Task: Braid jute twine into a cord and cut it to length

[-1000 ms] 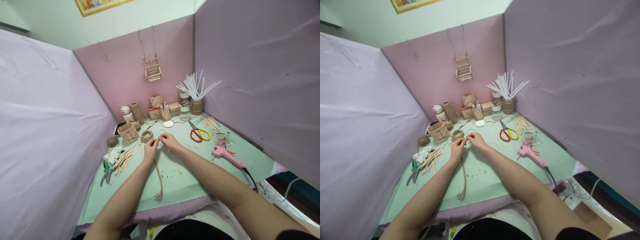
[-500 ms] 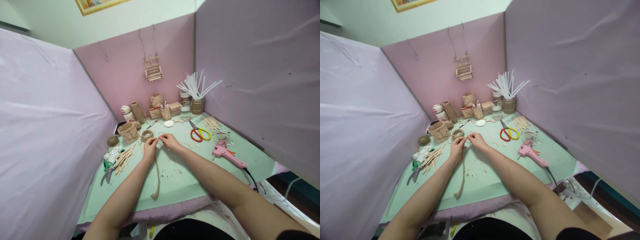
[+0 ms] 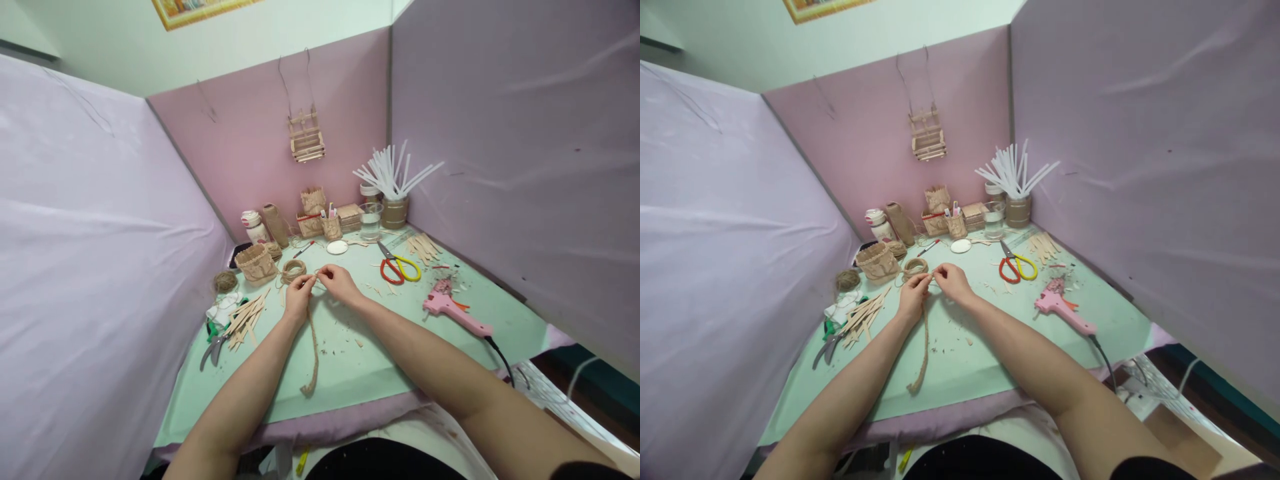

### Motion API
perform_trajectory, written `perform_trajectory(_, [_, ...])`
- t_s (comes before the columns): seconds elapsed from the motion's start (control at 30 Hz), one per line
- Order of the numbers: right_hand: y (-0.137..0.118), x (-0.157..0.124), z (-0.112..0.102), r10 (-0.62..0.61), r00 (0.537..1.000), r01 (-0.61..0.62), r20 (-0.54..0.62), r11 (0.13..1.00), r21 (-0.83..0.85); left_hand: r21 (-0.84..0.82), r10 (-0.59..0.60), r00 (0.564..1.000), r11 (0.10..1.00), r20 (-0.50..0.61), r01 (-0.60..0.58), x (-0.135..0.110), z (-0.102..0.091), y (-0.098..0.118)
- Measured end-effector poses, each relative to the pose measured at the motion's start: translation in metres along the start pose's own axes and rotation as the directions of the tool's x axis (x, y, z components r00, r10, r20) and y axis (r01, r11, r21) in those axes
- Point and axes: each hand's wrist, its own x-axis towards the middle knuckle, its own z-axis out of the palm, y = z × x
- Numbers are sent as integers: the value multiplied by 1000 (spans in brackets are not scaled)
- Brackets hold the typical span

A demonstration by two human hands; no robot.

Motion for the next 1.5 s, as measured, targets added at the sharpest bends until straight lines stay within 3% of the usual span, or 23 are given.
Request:
perform_trajectory(0.13, [-1,-1,0,-18,1000,18,25,1000,-11,63,47,999,997,-19,-46,-2,-3,1])
perform_trajectory(0.33, [3,0,-2,-43,999,43,7,999,-14,194,263,965,945,23,-262,-4,-5,4])
perform_trajectory(0.47, [2,0,-2,-115,993,114,-6,987,-112,206,263,965,943,24,-262,-4,-4,4])
perform_trajectory(0.6, [2,-2,0,-139,990,138,2,979,-151,117,98,995,989,-25,-94,-4,0,2])
perform_trajectory(0.73, [3,-4,3,-160,987,163,33,981,-109,-134,-97,995,986,12,97,0,0,6])
perform_trajectory(0.8, [1,-6,3,-202,978,206,52,974,-93,-258,-246,958,926,147,277,2,-4,10])
perform_trajectory(0.87, [-1,-8,2,-258,964,263,66,962,-80,-305,-366,877,836,312,457,4,-7,15])
perform_trajectory(0.93, [-3,-9,1,-289,955,293,63,954,-66,-309,-396,832,794,388,523,5,-10,18])
perform_trajectory(1.0, [-4,-9,0,-273,961,275,41,960,-51,-325,-349,862,820,367,470,5,-10,18])
perform_trajectory(1.1, [-2,-7,1,-196,980,196,13,980,-19,-308,-220,946,906,238,289,2,-7,15])
perform_trajectory(1.17, [0,-4,2,-146,989,145,23,989,10,-245,-151,974,951,167,190,1,-5,12])
perform_trajectory(1.33, [2,0,2,-37,998,34,57,998,43,-110,-75,986,990,146,92,0,-5,6])
perform_trajectory(1.5, [7,5,1,67,997,-68,35,996,57,179,21,977,982,213,-60,-3,-4,10])
